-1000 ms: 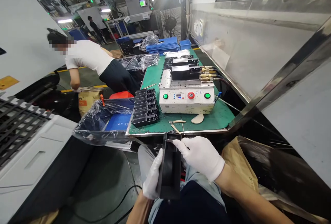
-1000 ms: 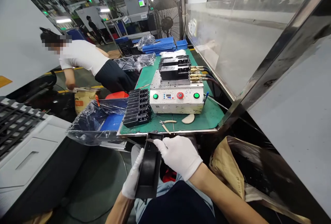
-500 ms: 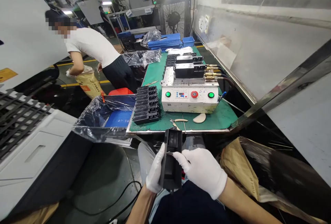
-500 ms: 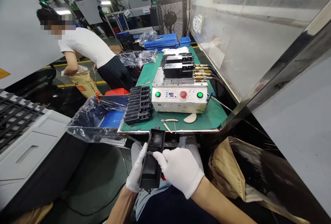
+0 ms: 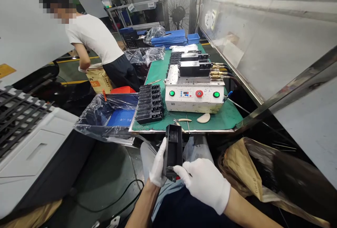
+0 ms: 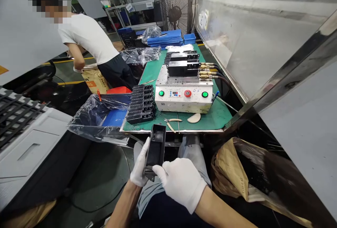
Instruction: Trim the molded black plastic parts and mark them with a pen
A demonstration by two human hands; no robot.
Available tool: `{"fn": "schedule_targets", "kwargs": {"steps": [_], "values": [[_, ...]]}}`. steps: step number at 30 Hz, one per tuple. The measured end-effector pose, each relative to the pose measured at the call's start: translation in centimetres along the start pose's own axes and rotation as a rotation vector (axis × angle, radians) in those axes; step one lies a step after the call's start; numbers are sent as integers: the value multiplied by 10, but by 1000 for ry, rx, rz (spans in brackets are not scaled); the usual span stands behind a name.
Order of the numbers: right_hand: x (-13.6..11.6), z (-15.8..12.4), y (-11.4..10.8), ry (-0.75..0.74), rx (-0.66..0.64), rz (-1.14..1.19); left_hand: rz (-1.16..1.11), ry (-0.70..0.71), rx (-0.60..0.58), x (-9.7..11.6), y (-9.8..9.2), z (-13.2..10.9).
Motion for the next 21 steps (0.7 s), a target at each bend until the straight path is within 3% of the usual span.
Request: {"fn": "schedule_targets", "kwargs": {"steps": [5, 8, 13, 17, 21], "values": [[-6, -8, -7, -98, -113, 46, -32, -21, 4, 2, 3, 6], [-1, -10, -12, -49, -132, 177, -48, -43, -7, 4, 2, 8], [12, -1, -17, 143, 121, 249, -34, 28, -9, 9, 1, 4], [12, 6, -7, 94, 241, 150, -52, -17, -99, 9, 7, -2], [12, 11, -1, 38, 366, 83, -74, -73, -76, 6, 10, -6]]}}
Point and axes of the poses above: each hand's wrist, its own z-axis towards the middle knuckle, its own y-axis out of the palm, x = y × z, the point moved 2 cm from there along z, towards the middle knuckle, and after that the axes turned 1 degree about z, right-handed, at the moved point
